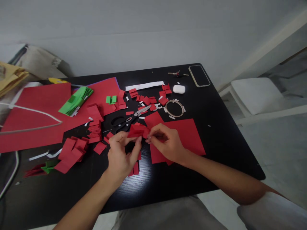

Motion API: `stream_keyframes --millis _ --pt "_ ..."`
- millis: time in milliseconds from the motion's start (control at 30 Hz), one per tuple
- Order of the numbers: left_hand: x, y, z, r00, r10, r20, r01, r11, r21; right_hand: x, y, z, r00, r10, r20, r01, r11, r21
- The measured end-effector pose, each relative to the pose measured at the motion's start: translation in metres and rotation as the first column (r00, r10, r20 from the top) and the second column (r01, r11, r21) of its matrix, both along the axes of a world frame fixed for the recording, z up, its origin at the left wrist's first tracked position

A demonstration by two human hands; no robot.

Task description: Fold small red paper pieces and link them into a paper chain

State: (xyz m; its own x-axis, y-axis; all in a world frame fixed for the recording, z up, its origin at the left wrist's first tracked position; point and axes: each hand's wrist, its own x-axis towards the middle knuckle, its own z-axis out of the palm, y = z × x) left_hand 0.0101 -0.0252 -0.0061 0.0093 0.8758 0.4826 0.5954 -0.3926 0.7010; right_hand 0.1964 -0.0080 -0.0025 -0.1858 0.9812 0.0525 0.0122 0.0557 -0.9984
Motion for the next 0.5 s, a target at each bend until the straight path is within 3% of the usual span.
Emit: stream_keyframes --millis 267,500 --pt "0.0007 -0.0013 0.0032 0.999 -0.023 -0.039 0.023 1.000 -0.001 0.0017 -0.0012 0.0005 0.983 -0.006 0.183 -0.028 0.983 0.181" --pt "0.0019 -0.0009 0.0041 0.996 -0.075 -0.043 0.074 0.997 -0.008 0.0021 0.0005 0.0018 0.981 0.019 0.192 -0.053 0.983 0.175"
